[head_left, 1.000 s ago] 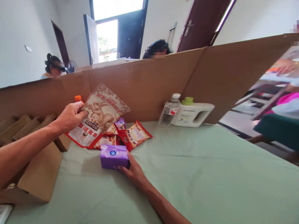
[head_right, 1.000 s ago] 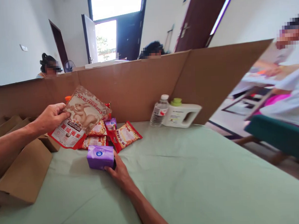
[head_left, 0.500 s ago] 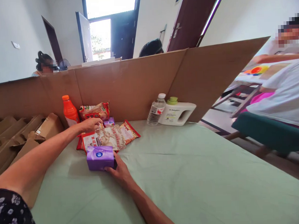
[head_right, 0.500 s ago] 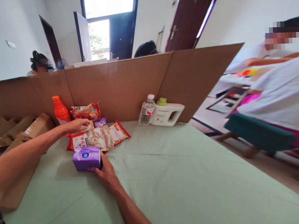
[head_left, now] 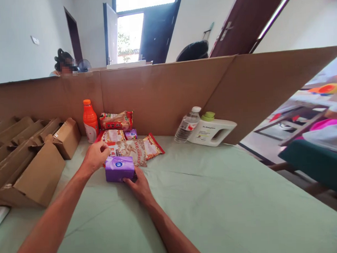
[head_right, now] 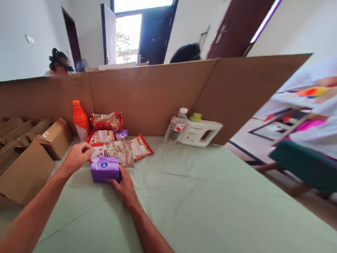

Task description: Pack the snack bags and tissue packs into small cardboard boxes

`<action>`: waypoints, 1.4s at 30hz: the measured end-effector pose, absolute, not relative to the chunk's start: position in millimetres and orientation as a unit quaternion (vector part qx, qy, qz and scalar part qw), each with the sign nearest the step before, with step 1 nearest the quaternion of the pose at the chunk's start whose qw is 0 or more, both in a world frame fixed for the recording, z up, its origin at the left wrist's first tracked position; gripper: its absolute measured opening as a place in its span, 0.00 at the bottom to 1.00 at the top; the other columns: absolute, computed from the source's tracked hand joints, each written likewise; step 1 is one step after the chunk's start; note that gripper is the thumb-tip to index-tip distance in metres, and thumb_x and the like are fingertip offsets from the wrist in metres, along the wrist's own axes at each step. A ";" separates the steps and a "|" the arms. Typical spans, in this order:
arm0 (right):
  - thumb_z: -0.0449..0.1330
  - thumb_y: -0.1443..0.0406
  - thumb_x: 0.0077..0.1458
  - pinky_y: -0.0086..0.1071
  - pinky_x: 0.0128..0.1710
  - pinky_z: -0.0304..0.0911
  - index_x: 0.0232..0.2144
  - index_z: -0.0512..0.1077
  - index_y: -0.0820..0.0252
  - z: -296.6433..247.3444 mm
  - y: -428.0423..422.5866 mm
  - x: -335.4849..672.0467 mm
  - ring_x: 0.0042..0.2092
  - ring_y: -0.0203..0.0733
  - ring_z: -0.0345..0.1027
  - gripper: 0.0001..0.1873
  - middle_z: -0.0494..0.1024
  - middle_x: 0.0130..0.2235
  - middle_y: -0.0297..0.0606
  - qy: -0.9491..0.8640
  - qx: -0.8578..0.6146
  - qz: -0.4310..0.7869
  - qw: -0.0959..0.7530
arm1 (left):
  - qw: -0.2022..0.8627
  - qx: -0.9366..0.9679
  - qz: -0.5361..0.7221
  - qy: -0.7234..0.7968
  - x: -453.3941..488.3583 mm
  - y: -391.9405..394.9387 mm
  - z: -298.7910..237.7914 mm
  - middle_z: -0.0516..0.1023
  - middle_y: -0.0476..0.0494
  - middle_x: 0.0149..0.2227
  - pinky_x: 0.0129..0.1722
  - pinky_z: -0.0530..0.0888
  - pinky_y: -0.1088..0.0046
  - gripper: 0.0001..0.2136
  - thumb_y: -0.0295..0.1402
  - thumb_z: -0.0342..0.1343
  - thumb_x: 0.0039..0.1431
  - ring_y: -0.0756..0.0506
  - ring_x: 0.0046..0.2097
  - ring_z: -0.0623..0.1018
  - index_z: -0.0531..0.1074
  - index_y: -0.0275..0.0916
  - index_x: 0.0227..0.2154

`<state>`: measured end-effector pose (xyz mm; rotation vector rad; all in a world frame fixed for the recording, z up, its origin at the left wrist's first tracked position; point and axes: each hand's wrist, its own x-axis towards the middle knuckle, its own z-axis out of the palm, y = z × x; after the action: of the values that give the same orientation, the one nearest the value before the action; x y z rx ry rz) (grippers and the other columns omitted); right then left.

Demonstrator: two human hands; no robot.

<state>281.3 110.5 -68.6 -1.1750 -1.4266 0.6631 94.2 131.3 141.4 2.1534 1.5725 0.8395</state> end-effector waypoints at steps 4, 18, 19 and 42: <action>0.65 0.55 0.50 0.49 0.53 0.67 0.57 0.68 0.57 -71.6 108.3 282.6 0.53 0.53 0.70 0.33 0.75 0.54 0.48 -0.609 -0.501 0.291 0.542 | 0.244 0.753 0.247 0.559 81.7 89.9 102.9 0.71 0.52 0.20 0.25 0.66 0.74 0.11 0.37 0.50 0.54 0.48 0.26 0.72 0.68 0.39 0.20; 0.63 0.55 0.50 0.52 0.56 0.66 0.59 0.66 0.60 -75.3 99.4 286.1 0.52 0.55 0.74 0.35 0.77 0.55 0.51 -0.617 -0.489 0.320 0.527 | 0.072 0.712 0.265 0.647 25.9 19.8 93.1 0.68 0.34 0.62 0.67 0.56 0.46 0.18 0.33 0.56 0.55 0.31 0.68 0.60 0.74 0.41 0.50; 0.63 0.55 0.50 0.52 0.56 0.66 0.59 0.66 0.60 -75.4 99.6 286.0 0.52 0.55 0.74 0.35 0.77 0.55 0.51 -0.616 -0.491 0.320 0.527 | 0.011 0.690 0.289 0.664 8.4 12.9 104.9 0.64 0.33 0.65 0.68 0.51 0.43 0.20 0.34 0.55 0.57 0.30 0.70 0.54 0.71 0.41 0.53; 0.65 0.45 0.48 0.48 0.51 0.71 0.52 0.74 0.59 -46.3 16.3 350.4 0.53 0.57 0.74 0.34 0.78 0.53 0.52 -0.502 -0.568 0.397 0.517 | -0.010 0.840 0.293 0.457 -29.9 -110.4 139.0 0.82 0.48 0.46 0.61 0.72 0.55 0.31 0.24 0.51 0.62 0.42 0.58 0.76 0.58 0.59 0.65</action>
<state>350.4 16.3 -46.3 -1.3636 -1.2050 0.9529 -29.9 -110.4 139.0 2.6562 1.4453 0.9255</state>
